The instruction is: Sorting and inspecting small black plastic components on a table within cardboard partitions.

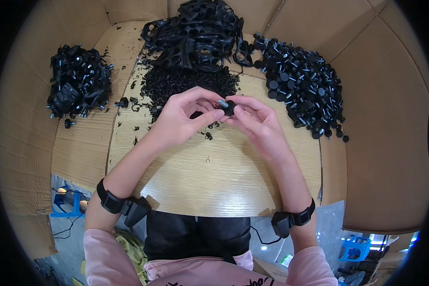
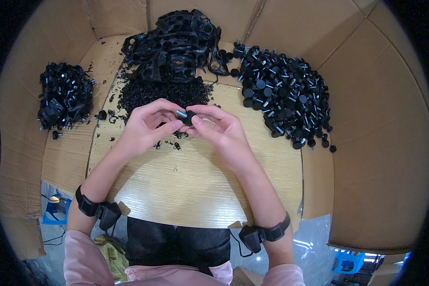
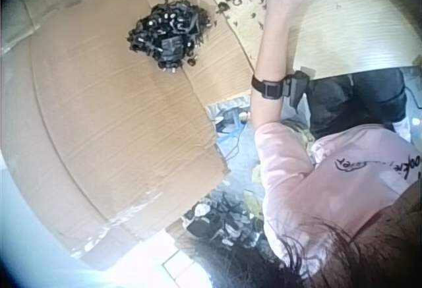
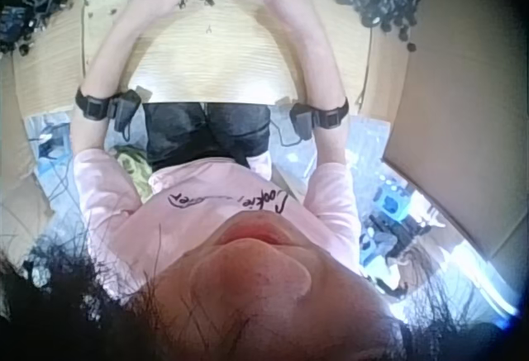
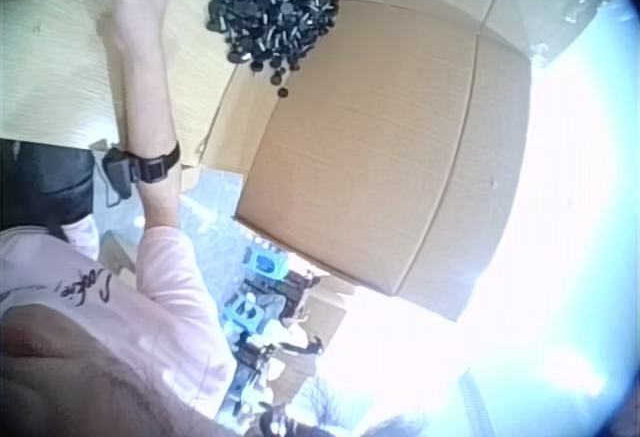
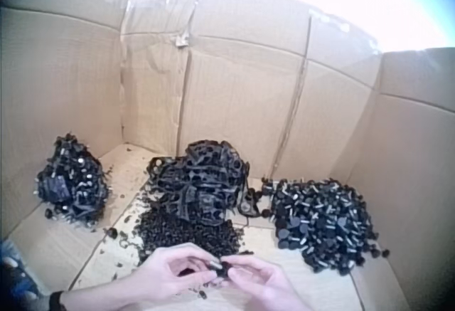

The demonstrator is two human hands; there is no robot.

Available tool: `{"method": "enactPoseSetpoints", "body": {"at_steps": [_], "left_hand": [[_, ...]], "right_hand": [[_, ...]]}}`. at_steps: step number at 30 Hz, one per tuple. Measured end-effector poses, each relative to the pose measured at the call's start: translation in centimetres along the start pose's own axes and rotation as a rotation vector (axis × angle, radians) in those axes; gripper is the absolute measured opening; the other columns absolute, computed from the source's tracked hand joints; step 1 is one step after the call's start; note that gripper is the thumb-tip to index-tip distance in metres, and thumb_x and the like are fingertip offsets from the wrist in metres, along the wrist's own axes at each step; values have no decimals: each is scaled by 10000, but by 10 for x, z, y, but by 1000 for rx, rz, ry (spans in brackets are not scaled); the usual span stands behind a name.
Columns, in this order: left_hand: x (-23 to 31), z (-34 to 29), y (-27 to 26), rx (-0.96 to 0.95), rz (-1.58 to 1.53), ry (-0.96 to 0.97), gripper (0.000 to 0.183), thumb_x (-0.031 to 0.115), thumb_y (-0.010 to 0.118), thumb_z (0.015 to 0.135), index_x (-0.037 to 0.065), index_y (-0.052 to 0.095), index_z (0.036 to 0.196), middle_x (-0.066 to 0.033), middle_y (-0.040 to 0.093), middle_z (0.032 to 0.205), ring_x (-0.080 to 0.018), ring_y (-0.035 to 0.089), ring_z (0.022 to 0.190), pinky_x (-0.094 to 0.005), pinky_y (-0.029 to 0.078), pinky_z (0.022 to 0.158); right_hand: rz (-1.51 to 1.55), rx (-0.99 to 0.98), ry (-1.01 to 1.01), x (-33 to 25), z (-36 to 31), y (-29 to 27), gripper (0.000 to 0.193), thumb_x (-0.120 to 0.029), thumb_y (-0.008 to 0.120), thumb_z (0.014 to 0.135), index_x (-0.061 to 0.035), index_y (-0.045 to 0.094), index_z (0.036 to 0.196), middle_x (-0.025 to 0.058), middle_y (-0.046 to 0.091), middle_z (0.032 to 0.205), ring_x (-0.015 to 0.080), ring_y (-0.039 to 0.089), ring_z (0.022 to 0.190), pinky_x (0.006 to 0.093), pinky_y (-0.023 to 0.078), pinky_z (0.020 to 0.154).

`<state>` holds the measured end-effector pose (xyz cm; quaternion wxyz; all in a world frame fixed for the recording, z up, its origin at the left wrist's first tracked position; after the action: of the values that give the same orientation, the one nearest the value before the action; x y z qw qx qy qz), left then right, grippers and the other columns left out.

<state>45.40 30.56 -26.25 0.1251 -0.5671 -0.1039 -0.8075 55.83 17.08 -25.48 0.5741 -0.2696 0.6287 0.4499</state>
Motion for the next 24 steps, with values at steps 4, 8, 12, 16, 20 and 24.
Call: {"method": "enactPoseSetpoints", "body": {"at_steps": [4,8,12,16,20,24], "left_hand": [[-7,0,-2,8,-30,-7,198,41,676,857,-25,618,1034,-69,629,973,-114,608,871,-267,498,778],[-6,0,-4,13,-78,-19,131,38,643,883,-9,596,997,-66,626,965,-111,602,881,-270,493,788],[-3,2,-8,87,-189,0,98,27,613,902,9,560,983,-71,634,981,-119,599,912,-267,477,839],[11,3,-6,93,-135,-14,71,60,594,920,32,544,961,-107,633,1046,-150,578,998,-280,450,869],[7,-2,0,-36,-152,-8,68,28,581,919,32,530,965,-117,653,1013,-154,601,984,-278,458,858],[-2,0,0,-22,-21,-18,54,38,565,936,13,531,970,-100,655,969,-147,628,958,-272,488,835]], "right_hand": [[65,-43,55,1,-1,3,307,-93,601,919,54,574,1187,138,634,1106,221,656,965,300,523,864],[106,-21,84,2,-2,-1,295,-86,593,920,47,582,1183,136,633,1113,216,655,964,297,516,868],[-42,-48,49,3,-2,0,287,-45,618,894,30,597,1170,126,636,1092,189,652,947,283,508,868],[-369,71,-135,-1,-2,-3,291,-21,642,876,28,603,1160,117,646,1044,163,647,933,266,507,865],[-285,164,-153,-4,-2,-2,267,-34,628,891,43,608,1145,116,653,1019,164,652,914,260,508,864],[-34,167,-107,-3,1,-9,248,-34,620,896,61,614,1125,116,655,1015,169,660,900,266,516,848]]}}
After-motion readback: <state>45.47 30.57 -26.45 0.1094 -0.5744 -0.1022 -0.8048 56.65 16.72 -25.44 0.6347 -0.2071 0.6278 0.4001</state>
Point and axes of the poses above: each hand's wrist, its own z-axis towards the middle knuckle, its own y-axis out of the palm, x = y × z, the point moved 4 cm from there along z, towards the middle knuckle
